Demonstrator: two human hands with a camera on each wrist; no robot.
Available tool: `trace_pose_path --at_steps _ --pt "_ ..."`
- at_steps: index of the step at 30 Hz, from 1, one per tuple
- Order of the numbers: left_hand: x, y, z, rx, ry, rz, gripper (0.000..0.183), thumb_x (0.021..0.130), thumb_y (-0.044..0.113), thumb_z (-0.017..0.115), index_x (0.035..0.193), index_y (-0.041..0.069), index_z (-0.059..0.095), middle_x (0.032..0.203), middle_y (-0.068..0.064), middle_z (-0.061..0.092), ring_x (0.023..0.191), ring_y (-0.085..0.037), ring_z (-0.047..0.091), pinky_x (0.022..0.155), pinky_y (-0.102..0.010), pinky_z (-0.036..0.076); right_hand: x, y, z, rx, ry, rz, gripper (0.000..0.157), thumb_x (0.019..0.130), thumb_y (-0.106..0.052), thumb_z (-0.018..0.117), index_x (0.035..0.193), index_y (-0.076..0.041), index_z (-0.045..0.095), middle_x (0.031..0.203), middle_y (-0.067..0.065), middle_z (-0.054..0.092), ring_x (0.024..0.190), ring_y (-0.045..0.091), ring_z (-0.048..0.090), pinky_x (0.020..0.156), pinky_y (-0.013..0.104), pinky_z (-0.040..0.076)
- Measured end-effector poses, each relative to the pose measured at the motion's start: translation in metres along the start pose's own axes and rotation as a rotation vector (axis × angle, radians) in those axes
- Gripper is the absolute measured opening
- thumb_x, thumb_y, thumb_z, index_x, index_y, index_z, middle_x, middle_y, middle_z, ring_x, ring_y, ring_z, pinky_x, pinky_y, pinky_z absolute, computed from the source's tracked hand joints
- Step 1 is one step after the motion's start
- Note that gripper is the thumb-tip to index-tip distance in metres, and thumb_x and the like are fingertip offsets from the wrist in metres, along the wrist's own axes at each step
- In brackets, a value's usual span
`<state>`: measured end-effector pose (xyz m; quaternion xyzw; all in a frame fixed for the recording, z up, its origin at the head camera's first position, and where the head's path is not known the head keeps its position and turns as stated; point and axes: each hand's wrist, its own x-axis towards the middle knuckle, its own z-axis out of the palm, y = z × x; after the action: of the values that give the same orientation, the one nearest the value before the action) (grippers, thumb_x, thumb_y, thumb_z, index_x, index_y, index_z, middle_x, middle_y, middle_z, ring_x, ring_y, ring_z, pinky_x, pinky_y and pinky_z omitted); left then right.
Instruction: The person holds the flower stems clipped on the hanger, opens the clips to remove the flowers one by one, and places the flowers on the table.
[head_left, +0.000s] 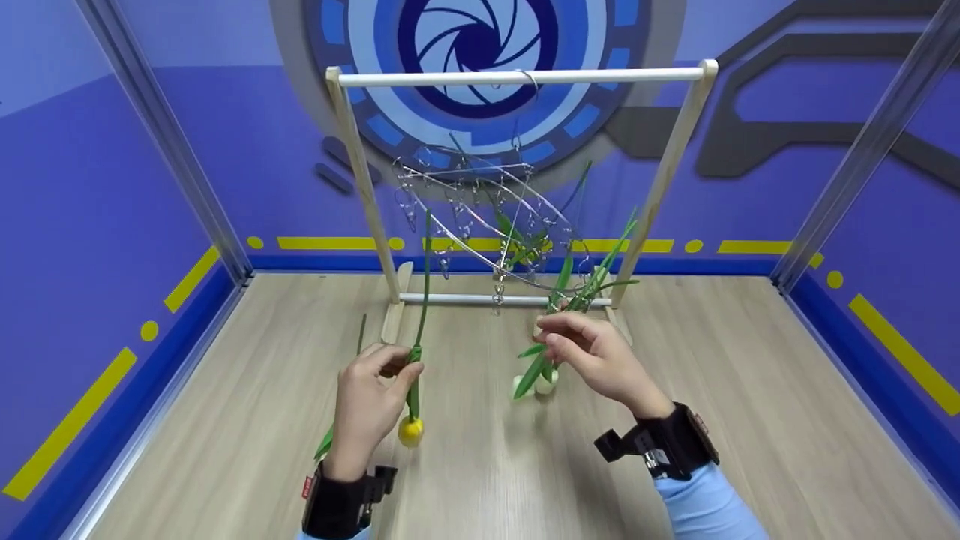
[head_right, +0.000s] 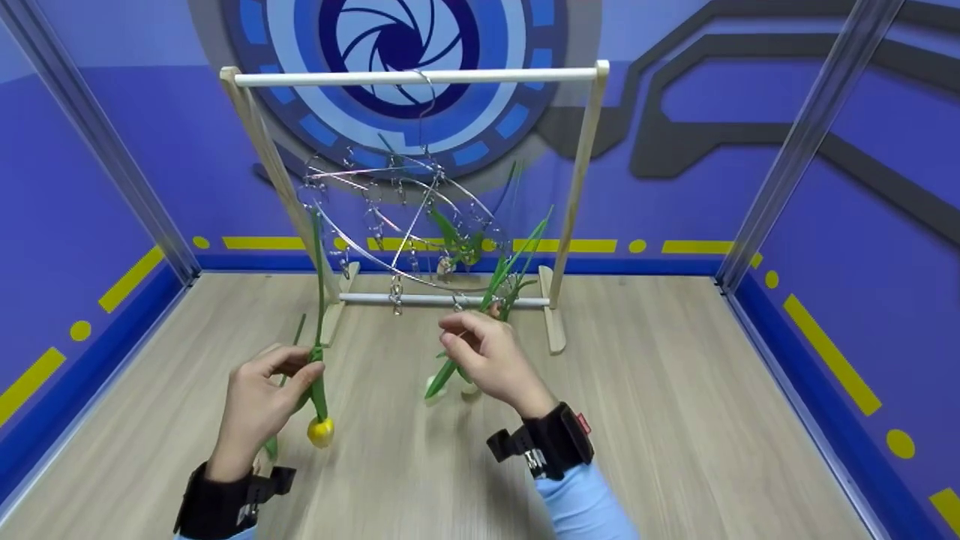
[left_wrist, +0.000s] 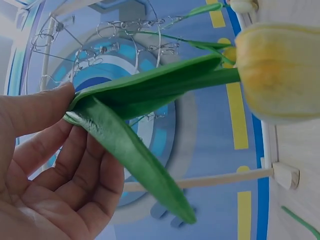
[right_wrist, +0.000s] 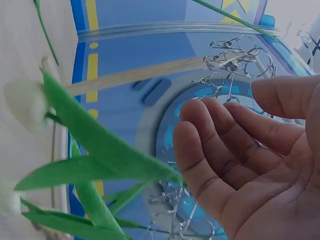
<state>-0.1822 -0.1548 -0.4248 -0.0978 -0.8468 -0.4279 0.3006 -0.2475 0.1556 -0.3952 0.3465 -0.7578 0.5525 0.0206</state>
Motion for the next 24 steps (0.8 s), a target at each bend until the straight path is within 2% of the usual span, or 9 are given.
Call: trace_pose_path --at_steps 4,8,16,24 --pt "-0.001 -0.004 -0.004 0.006 0.013 -0.016 0.013 0.087 0.004 0.081 0.1 0.005 0.078 0.09 -0.003 0.072 0.078 -0.017 0.067 0.071 -0.037 0.056 -0.01 0.003 -0.002 -0.059 0.049 -0.036 0.024 0.104 0.002 0.054 0.124 0.014 0.063 0.111 0.028 0.069 0.094 0.014 0.071 0.081 0.027 0.06" --pt "-0.001 -0.008 -0.008 0.002 0.02 -0.051 0.014 0.087 0.002 0.081 0.101 0.004 0.078 0.092 -0.004 0.073 0.077 -0.017 0.068 0.07 -0.032 0.056 -0.018 0.006 -0.003 -0.101 0.126 -0.083 0.021 0.102 0.005 0.058 0.119 0.011 0.067 0.106 0.026 0.07 0.09 0.008 0.068 0.079 0.021 0.058" --pt "-0.002 -0.017 -0.014 0.009 0.043 -0.117 0.013 0.087 0.0 0.081 0.1 0.003 0.079 0.089 -0.006 0.072 0.075 -0.018 0.067 0.068 -0.025 0.054 -0.035 0.015 -0.004 -0.275 0.303 -0.158 0.019 0.096 0.007 0.065 0.111 -0.001 0.075 0.099 0.005 0.073 0.088 0.008 0.067 0.075 0.017 0.054" --pt "-0.005 -0.027 -0.018 0.047 0.04 -0.124 0.013 0.088 0.001 0.08 0.101 0.001 0.078 0.086 -0.006 0.07 0.073 -0.018 0.065 0.066 -0.024 0.052 -0.048 0.023 0.002 -0.341 0.376 -0.178 0.022 0.094 0.008 0.068 0.111 -0.004 0.076 0.101 0.005 0.074 0.086 0.009 0.067 0.077 0.015 0.051"
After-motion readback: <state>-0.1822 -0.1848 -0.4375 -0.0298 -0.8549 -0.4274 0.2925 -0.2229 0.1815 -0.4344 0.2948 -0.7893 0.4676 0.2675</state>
